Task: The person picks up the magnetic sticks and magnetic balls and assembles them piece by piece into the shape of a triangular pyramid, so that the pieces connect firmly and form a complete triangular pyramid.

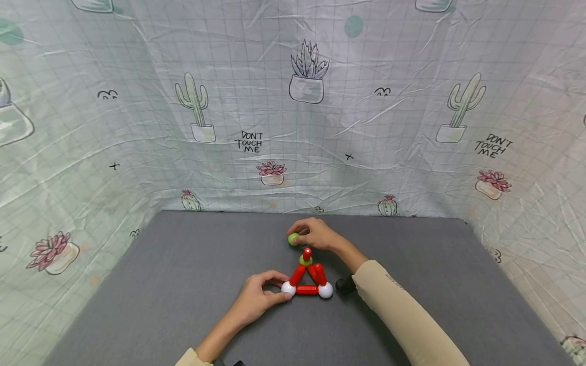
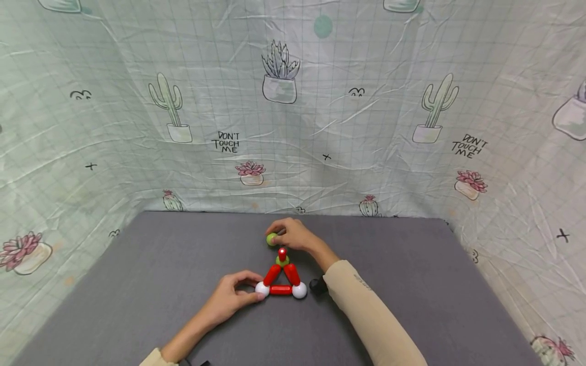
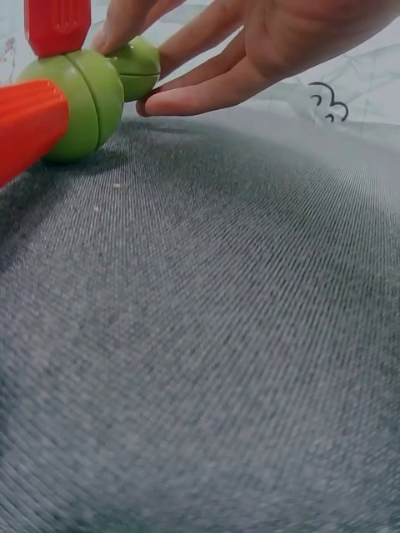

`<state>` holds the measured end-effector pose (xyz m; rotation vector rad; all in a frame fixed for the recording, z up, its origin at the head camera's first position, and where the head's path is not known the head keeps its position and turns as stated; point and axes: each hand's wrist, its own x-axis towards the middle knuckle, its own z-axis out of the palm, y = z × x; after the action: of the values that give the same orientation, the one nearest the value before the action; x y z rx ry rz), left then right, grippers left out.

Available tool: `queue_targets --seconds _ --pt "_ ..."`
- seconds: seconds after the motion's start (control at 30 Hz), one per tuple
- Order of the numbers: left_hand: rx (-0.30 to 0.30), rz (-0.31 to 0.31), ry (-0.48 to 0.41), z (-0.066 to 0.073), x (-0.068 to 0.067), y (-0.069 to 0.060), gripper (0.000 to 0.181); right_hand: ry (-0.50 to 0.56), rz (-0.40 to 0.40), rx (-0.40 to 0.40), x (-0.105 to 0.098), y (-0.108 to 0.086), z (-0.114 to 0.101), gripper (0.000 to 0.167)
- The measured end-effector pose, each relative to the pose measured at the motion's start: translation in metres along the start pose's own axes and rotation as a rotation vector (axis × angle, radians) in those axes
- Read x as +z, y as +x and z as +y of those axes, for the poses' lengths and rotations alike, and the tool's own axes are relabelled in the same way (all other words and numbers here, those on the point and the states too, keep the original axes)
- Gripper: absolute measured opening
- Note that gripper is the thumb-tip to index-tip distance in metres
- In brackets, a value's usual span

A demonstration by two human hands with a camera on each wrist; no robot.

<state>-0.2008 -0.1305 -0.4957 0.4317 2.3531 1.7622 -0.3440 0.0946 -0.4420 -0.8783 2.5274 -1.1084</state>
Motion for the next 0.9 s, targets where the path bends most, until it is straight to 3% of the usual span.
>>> queue_targets --seconds 0.9 --pt "0.021 0.006 0.006 -0.001 0.000 0.000 0.033 0.077 0.108 -0.079 -0.017 -0.035 -0.021 0.024"
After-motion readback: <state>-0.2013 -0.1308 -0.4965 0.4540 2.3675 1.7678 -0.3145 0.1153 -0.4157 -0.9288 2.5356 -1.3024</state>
